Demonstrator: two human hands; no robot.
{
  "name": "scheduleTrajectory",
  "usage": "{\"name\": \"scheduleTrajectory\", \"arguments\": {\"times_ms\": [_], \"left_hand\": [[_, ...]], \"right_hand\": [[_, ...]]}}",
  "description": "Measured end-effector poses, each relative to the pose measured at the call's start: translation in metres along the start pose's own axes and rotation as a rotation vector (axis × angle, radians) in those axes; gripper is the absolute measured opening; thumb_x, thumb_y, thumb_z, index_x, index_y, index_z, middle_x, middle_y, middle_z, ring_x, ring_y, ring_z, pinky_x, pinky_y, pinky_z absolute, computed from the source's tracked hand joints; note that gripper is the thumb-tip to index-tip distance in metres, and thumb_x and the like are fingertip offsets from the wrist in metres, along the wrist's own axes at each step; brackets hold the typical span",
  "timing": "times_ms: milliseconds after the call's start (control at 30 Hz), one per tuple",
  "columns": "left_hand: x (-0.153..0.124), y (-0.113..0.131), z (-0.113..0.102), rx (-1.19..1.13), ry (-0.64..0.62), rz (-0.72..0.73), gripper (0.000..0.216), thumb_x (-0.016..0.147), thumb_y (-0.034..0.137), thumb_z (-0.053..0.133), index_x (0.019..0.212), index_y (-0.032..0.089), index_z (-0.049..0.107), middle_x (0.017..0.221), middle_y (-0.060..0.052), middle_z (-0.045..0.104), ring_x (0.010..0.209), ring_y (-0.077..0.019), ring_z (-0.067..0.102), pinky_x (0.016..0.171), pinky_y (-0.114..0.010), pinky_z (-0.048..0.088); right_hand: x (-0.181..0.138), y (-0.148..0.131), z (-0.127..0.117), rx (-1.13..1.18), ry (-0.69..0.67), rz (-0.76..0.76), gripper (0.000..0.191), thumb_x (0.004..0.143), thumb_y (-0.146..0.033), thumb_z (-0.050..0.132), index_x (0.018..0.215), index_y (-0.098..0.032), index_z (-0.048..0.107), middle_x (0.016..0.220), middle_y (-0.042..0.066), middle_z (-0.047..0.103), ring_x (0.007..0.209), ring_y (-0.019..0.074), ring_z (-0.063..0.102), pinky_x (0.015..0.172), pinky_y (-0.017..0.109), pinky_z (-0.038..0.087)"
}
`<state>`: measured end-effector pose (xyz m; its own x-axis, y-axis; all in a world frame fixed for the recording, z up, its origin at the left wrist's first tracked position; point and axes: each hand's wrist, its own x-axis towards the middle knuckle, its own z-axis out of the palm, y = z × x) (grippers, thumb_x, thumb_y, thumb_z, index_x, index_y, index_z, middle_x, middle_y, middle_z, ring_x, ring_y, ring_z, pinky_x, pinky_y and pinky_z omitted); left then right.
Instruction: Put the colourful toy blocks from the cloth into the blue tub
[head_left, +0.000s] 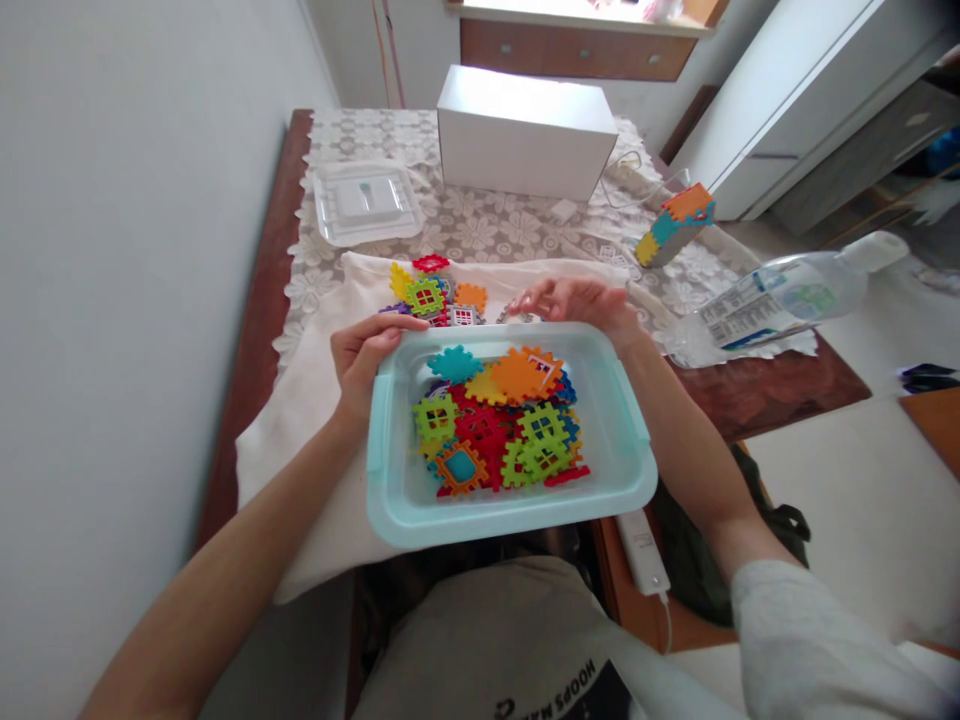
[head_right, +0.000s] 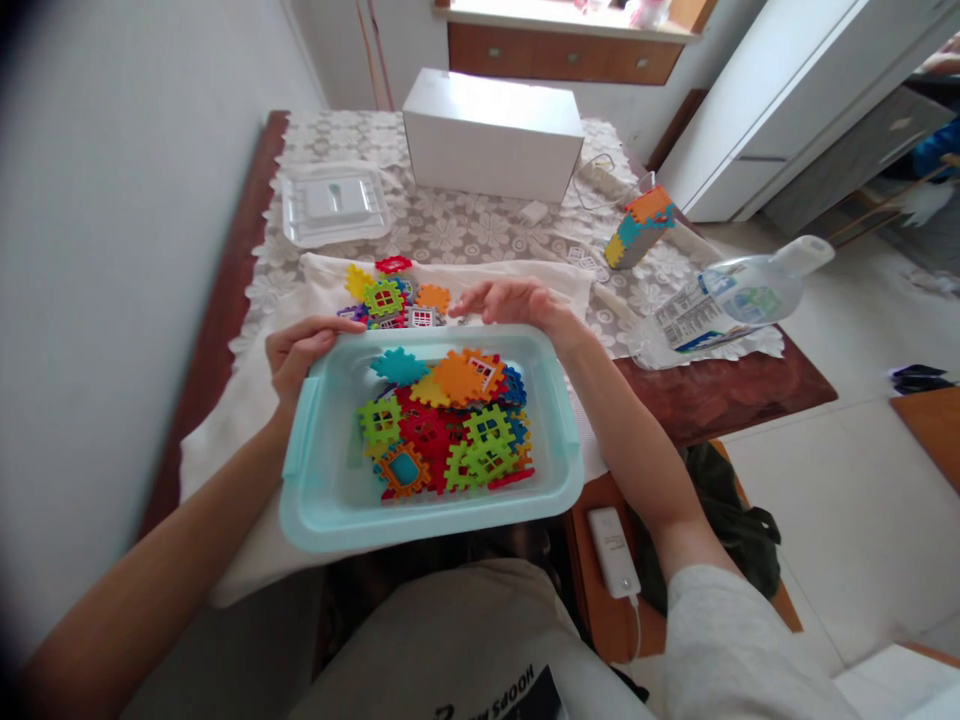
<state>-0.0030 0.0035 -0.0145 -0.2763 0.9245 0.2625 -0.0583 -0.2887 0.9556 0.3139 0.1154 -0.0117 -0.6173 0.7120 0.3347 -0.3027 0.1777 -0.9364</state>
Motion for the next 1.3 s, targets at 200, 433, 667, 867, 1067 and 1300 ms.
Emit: {"name": "scheduleTrajectory", "arguments": {"times_ms": [200, 433, 667, 867, 1067, 1300], "left_hand": [[0.002, 0.002, 0.001, -0.011, 0.0, 0.035, 0.022, 0.085, 0.047, 0.09, 0.078, 0.028, 0.099, 0.066, -0.005, 0.076, 0.059, -0.0163, 0.048, 0.056, -0.037, 0.029], [0.002, 0.001, 0.002, -0.059, -0.002, 0.019, 0.023, 0.083, 0.045, 0.091, 0.078, 0.026, 0.101, 0.061, -0.004, 0.072, 0.052, -0.0125, 0.04, 0.052, -0.032, 0.025], [0.003, -0.001, 0.001, -0.058, -0.017, 0.03, 0.024, 0.084, 0.049, 0.094, 0.078, 0.027, 0.101, 0.062, -0.004, 0.073, 0.052, -0.0116, 0.041, 0.05, -0.031, 0.026], [0.003, -0.002, 0.001, -0.059, -0.016, 0.045, 0.025, 0.087, 0.049, 0.094, 0.08, 0.027, 0.102, 0.066, -0.005, 0.077, 0.055, -0.013, 0.048, 0.051, -0.031, 0.028], [0.004, -0.004, -0.002, -0.028, -0.026, 0.052, 0.031, 0.089, 0.056, 0.096, 0.08, 0.026, 0.1, 0.066, -0.004, 0.075, 0.055, -0.0131, 0.049, 0.052, -0.03, 0.033], [0.003, -0.003, 0.0, -0.039, -0.01, 0.047, 0.029, 0.089, 0.053, 0.095, 0.08, 0.025, 0.099, 0.068, -0.005, 0.077, 0.057, -0.0132, 0.05, 0.053, -0.03, 0.029]], "right_hand": [[0.005, 0.049, -0.014, -0.56, 0.036, 0.119, 0.066, 0.104, -0.091, 0.084, 0.133, -0.033, 0.093, 0.156, 0.014, 0.089, 0.148, 0.0411, 0.08, 0.138, 0.068, 0.063], [0.007, 0.079, -0.039, -0.921, -0.238, 0.088, 0.032, 0.119, -0.059, 0.076, 0.135, -0.036, 0.091, 0.156, 0.01, 0.088, 0.152, 0.0376, 0.074, 0.145, 0.061, 0.056], [0.004, 0.078, -0.051, -1.047, -0.102, 0.111, 0.032, 0.112, -0.056, 0.087, 0.129, -0.029, 0.093, 0.147, 0.015, 0.086, 0.143, 0.0401, 0.071, 0.132, 0.058, 0.056], [0.007, 0.075, -0.05, -1.036, -0.011, 0.059, 0.036, 0.112, -0.063, 0.089, 0.115, -0.027, 0.09, 0.137, 0.017, 0.085, 0.136, 0.0407, 0.07, 0.128, 0.059, 0.059], [0.005, 0.077, -0.047, -1.051, 0.07, 0.084, 0.025, 0.11, -0.051, 0.086, 0.118, -0.027, 0.089, 0.145, 0.017, 0.085, 0.143, 0.0404, 0.071, 0.133, 0.06, 0.061], [0.004, 0.069, -0.045, -1.139, 0.174, 0.172, 0.029, 0.11, -0.029, 0.068, 0.124, -0.023, 0.093, 0.142, 0.018, 0.088, 0.138, 0.038, 0.08, 0.133, 0.06, 0.066]]}}
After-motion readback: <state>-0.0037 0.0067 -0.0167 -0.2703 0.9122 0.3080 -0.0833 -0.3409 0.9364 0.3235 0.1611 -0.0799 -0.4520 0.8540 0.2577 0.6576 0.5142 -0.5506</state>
